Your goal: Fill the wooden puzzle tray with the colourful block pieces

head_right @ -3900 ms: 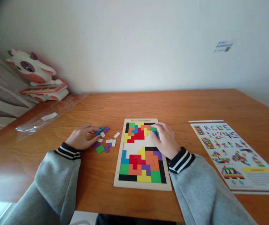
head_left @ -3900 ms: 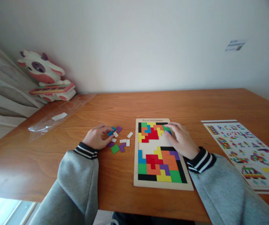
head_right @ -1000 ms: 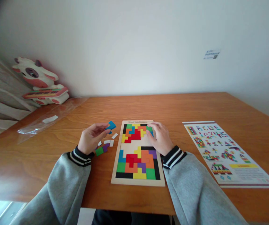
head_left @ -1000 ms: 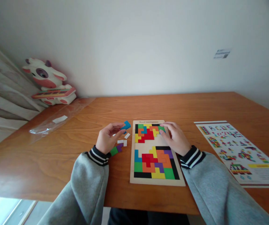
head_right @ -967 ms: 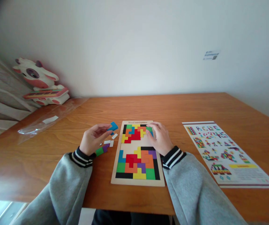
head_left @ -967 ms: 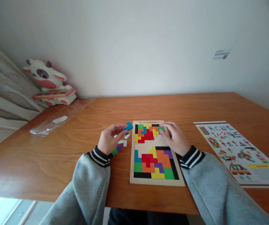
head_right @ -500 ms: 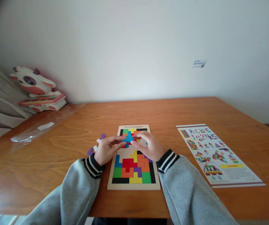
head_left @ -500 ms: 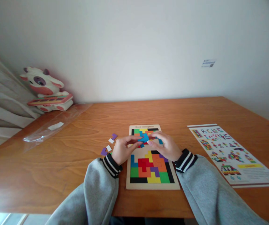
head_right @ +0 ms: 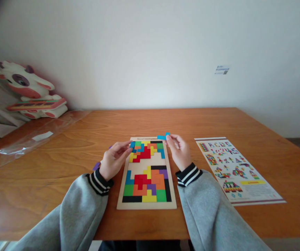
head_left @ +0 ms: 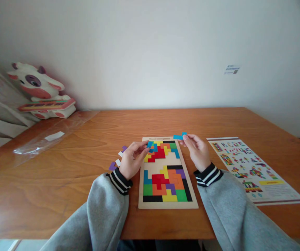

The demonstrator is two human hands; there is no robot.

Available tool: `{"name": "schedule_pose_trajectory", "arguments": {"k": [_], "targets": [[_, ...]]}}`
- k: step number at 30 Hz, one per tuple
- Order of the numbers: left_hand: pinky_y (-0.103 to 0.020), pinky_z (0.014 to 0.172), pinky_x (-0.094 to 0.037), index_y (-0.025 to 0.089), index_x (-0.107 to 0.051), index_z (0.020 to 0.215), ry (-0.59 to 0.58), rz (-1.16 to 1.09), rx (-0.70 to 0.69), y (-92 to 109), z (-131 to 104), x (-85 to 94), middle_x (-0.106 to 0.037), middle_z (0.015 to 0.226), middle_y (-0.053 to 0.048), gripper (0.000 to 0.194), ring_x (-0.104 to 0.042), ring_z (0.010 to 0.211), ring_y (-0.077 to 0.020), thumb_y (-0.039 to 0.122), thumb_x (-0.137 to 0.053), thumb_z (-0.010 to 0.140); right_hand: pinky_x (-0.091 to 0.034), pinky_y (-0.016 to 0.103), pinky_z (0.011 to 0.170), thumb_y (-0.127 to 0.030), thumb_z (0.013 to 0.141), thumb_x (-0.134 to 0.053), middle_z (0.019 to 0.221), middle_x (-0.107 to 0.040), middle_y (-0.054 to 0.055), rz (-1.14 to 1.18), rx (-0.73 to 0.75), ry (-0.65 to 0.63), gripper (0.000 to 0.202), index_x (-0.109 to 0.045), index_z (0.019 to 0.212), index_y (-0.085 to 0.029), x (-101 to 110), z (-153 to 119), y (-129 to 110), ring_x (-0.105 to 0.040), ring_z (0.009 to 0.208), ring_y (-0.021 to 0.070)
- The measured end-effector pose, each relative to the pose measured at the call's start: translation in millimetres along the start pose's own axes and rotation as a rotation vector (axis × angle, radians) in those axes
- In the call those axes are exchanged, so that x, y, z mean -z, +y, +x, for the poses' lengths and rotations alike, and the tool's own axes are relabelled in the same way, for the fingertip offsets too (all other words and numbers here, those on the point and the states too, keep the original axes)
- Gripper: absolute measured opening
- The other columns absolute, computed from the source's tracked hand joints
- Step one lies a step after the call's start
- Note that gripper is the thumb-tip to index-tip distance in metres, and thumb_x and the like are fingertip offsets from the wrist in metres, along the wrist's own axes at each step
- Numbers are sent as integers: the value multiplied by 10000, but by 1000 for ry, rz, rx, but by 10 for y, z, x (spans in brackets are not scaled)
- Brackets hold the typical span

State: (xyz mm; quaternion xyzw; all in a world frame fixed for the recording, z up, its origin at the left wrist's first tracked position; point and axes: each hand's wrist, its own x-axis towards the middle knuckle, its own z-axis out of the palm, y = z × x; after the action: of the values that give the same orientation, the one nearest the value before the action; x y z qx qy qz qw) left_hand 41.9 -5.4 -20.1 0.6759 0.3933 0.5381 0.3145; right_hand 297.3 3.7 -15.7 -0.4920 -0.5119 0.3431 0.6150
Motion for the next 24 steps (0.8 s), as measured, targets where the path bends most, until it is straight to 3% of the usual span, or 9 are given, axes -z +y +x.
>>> {"name": "schedule_pose_trajectory", "arguments": {"k": [3, 10, 14, 17, 20, 24], "targets": [[-319, 787, -618, 207, -721, 1089, 22, 85, -50, 7, 20, 66, -666, 965, -71, 237, -677, 871, -175, 353, -649, 916, -603, 417, 808, -604, 773, -735, 849, -762, 62, -2, -13, 26, 436, -644, 921, -204, 13, 15, 38, -734, 803, 228], [-296, 812, -591, 221, -714, 1057, -140, 353, -337, 46, 33, 223, -702, 958, -67, 164, -677, 887, -165, 210, -592, 948, -607, 410, 758, -617, 791, -715, 837, -753, 47, -79, 36, -53, 412, -542, 840, -246, 25, -30, 87, -739, 791, 239], [-295, 809, -599, 197, -674, 1066, -238, 385, -337, 26, 18, 248, -732, 998, -82, 168, -704, 891, -170, 240, -533, 985, -590, 404, 777, -544, 919, -596, 852, -750, 56, -318, 188, -139, 303, -519, 940, -252, 95, -39, 54, -729, 785, 229], [-277, 777, -597, 196, -639, 1071, -300, 395, -344, 22, -10, 241, -737, 975, -75, 162, -716, 870, -166, 248, -503, 1000, -577, 363, 703, -525, 932, -573, 806, -728, 54, -478, 287, -130, 285, -529, 912, -244, 109, -39, 43, -707, 735, 215], [-257, 725, -593, 194, -604, 1077, -290, 402, -333, 18, -35, 232, -737, 927, -61, 143, -720, 816, -157, 247, -495, 1001, -571, 351, 649, -527, 917, -592, 768, -727, 43, -469, 274, -126, 296, -501, 889, -246, 89, -45, 56, -702, 678, 209], [-268, 728, -598, 193, -588, 1065, -248, 399, -275, -7, -42, 220, -738, 918, -61, 145, -723, 815, -164, 283, -494, 1002, -585, 372, 662, -497, 940, -575, 809, -736, 33, -410, 224, -119, 332, -490, 1134, -241, 85, -52, 63, -712, 673, 211]]}}
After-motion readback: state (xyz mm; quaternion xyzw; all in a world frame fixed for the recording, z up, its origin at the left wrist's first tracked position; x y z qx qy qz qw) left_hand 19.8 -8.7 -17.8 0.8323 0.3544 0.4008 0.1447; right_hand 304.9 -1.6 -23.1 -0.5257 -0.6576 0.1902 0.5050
